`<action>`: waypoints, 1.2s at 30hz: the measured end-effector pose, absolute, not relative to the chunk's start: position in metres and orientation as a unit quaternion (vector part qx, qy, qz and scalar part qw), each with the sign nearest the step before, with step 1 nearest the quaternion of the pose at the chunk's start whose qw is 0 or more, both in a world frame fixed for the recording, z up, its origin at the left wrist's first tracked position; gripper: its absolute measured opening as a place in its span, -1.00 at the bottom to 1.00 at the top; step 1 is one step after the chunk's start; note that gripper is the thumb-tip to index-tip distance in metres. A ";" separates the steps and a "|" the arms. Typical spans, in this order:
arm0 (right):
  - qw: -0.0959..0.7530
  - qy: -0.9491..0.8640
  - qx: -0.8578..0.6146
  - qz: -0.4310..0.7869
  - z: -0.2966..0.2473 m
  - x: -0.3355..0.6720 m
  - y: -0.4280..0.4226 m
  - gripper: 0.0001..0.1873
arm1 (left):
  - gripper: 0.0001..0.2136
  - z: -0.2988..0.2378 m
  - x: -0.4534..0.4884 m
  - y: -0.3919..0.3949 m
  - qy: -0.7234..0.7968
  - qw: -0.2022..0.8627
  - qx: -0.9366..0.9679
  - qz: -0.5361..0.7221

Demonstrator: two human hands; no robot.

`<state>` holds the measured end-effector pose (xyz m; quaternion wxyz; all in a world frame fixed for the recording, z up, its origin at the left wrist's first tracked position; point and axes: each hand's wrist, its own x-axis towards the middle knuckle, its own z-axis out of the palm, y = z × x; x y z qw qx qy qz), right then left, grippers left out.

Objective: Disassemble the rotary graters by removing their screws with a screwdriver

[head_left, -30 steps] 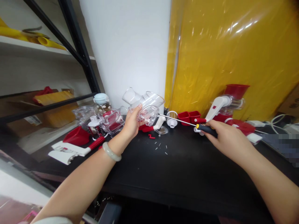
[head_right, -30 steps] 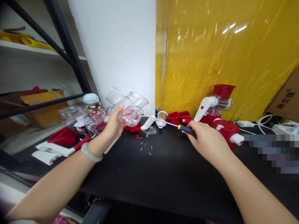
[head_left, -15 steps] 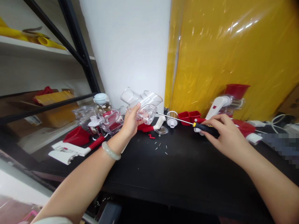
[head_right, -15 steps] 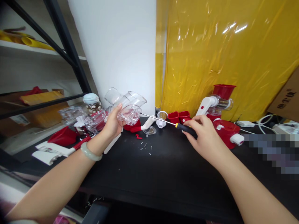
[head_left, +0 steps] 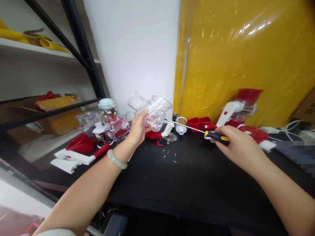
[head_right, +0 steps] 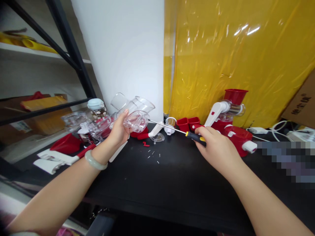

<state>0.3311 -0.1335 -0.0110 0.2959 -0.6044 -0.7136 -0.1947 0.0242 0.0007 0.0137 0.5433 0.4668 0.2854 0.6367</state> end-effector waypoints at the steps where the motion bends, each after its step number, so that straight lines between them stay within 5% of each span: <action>1: 0.299 -0.713 -0.605 -0.191 -0.011 0.331 -0.133 -0.75 | -0.59 0.014 0.024 0.001 0.285 0.545 0.467 0.636; 10: 0.266 -0.736 -0.593 -0.188 -0.010 0.330 -0.133 -0.65 | -0.58 0.014 0.023 0.002 0.291 0.536 0.478 0.633; 21: 0.212 -0.815 -0.532 -0.089 -0.008 0.348 -0.125 -0.87 | -0.52 0.016 0.023 0.004 0.291 0.516 0.475 0.651; 30: 0.133 -0.855 -0.488 0.112 -0.015 0.318 -0.128 -0.87 | -0.55 0.005 0.019 -0.001 0.346 0.255 0.617 0.659; 36: 0.137 -0.847 -0.484 0.175 -0.020 0.307 -0.129 -0.83 | -0.53 0.002 0.022 -0.006 0.348 0.245 0.653 0.626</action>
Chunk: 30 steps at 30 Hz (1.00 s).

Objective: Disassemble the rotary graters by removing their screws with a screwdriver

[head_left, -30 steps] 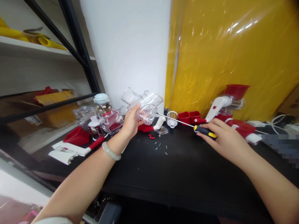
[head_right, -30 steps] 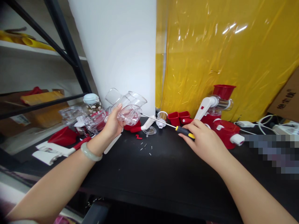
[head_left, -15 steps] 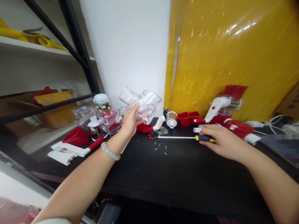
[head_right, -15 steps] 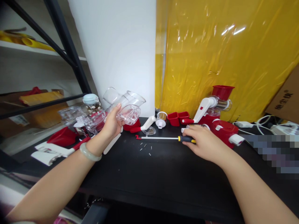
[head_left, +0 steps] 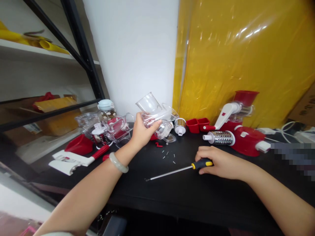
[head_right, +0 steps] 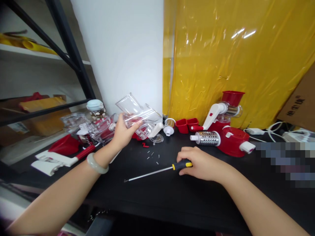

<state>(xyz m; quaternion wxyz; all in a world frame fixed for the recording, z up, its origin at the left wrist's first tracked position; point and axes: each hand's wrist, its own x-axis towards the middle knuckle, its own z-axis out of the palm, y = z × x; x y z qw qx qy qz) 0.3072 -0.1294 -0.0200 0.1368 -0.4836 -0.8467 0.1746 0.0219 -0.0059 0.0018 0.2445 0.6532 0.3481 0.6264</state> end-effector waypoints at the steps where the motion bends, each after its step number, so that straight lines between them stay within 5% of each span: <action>1: 0.140 -0.845 -0.482 0.183 -0.022 0.307 -0.129 -0.82 | -0.55 0.001 0.022 -0.005 0.347 0.250 0.653 0.624; 20: 0.175 -0.850 -0.471 0.157 -0.034 0.295 -0.124 -0.82 | -0.45 -0.001 0.025 0.001 0.397 0.397 0.570 0.600; 25: 0.270 -0.836 -0.473 0.071 -0.040 0.287 -0.119 -0.78 | -0.40 0.001 0.029 0.000 0.388 0.455 0.546 0.586; 30: 0.400 -0.801 -0.445 0.006 -0.032 0.255 -0.097 -0.43 | -0.46 0.003 0.034 -0.004 0.361 0.502 0.527 0.583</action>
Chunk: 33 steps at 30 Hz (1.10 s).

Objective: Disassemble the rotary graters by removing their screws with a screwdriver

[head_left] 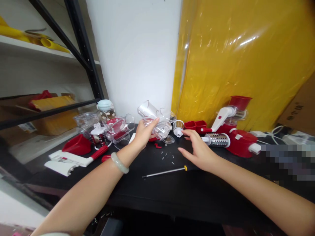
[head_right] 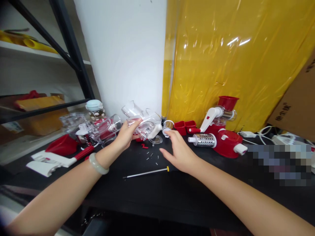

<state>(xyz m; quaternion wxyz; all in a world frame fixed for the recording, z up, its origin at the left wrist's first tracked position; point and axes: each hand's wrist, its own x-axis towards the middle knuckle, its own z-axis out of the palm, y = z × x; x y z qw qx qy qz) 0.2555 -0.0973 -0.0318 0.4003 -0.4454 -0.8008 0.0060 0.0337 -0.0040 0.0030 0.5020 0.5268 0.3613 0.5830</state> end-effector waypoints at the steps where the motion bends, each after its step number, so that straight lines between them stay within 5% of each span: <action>1: 0.419 -0.794 -0.440 0.006 -0.029 0.246 -0.092 -0.35 | -0.47 0.004 0.034 -0.005 0.354 0.512 0.525 0.581; 6: 0.471 -0.758 -0.448 0.044 -0.020 0.202 -0.070 -0.15 | -0.48 0.009 0.036 -0.011 0.336 0.539 0.515 0.576; 13: 0.473 -0.760 -0.446 0.009 -0.020 0.190 -0.066 -0.24 | -0.52 0.012 0.036 -0.013 0.329 0.549 0.502 0.582; 18: 0.486 -0.739 -0.466 0.001 -0.028 0.188 -0.064 -0.14 | -0.52 0.010 0.037 -0.015 0.324 0.553 0.508 0.575; 33: 0.577 -0.693 -0.417 0.114 -0.038 0.187 -0.062 -0.21 | -0.57 0.009 0.040 -0.019 0.297 0.583 0.494 0.573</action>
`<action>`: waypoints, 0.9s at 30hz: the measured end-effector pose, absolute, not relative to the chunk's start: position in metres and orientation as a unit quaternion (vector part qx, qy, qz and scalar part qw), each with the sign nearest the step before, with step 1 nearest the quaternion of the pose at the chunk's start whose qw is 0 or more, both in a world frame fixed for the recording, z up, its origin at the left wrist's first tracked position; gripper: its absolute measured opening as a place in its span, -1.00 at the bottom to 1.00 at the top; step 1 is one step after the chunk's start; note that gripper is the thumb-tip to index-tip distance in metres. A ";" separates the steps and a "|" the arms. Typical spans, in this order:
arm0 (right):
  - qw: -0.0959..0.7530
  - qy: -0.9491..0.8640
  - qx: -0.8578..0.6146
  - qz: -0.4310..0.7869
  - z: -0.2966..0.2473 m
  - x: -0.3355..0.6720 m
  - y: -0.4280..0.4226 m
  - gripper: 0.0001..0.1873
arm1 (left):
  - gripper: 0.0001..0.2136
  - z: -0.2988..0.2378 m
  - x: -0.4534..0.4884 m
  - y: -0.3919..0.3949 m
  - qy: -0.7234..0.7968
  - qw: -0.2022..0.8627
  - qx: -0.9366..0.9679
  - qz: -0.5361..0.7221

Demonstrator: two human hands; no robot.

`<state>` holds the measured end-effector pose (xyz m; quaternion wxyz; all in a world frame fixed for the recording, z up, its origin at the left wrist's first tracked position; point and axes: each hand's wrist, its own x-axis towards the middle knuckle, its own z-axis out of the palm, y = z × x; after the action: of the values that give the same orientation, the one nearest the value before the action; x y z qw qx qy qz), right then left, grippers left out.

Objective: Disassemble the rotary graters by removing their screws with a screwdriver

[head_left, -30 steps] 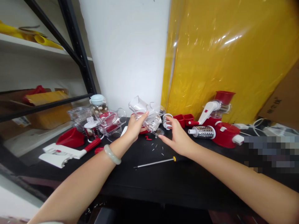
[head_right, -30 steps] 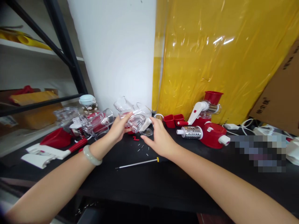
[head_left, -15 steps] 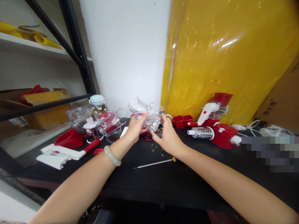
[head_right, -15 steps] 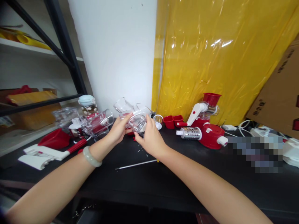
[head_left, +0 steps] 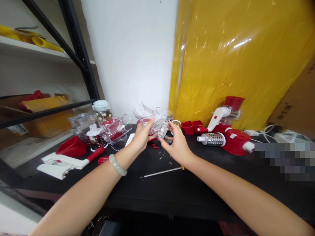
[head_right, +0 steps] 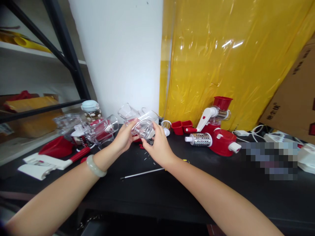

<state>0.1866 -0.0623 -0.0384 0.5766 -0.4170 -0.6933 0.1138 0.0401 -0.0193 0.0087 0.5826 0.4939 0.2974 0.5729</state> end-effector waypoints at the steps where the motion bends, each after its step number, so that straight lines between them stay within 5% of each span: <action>1: 0.574 -0.695 -0.419 0.111 -0.039 0.186 -0.062 -0.20 | -0.56 0.008 0.040 -0.019 0.300 0.584 0.491 0.573; 11: 0.599 -0.669 -0.416 0.145 -0.038 0.186 -0.060 -0.20 | -0.58 0.008 0.042 -0.031 0.270 0.619 0.497 0.545; 19: 0.402 -0.714 -0.564 -0.102 -0.020 0.199 -0.067 -0.81 | -0.64 0.012 0.041 -0.027 0.279 0.634 0.458 0.557; 27: 0.407 -0.711 -0.561 -0.118 -0.013 0.220 -0.063 -0.81 | -0.68 0.009 0.038 -0.019 0.286 0.679 0.408 0.539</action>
<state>0.2199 -0.0631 -0.0128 0.4065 -0.5611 -0.7113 -0.1180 0.0382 -0.0186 0.0085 0.6793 0.4080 0.2862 0.5387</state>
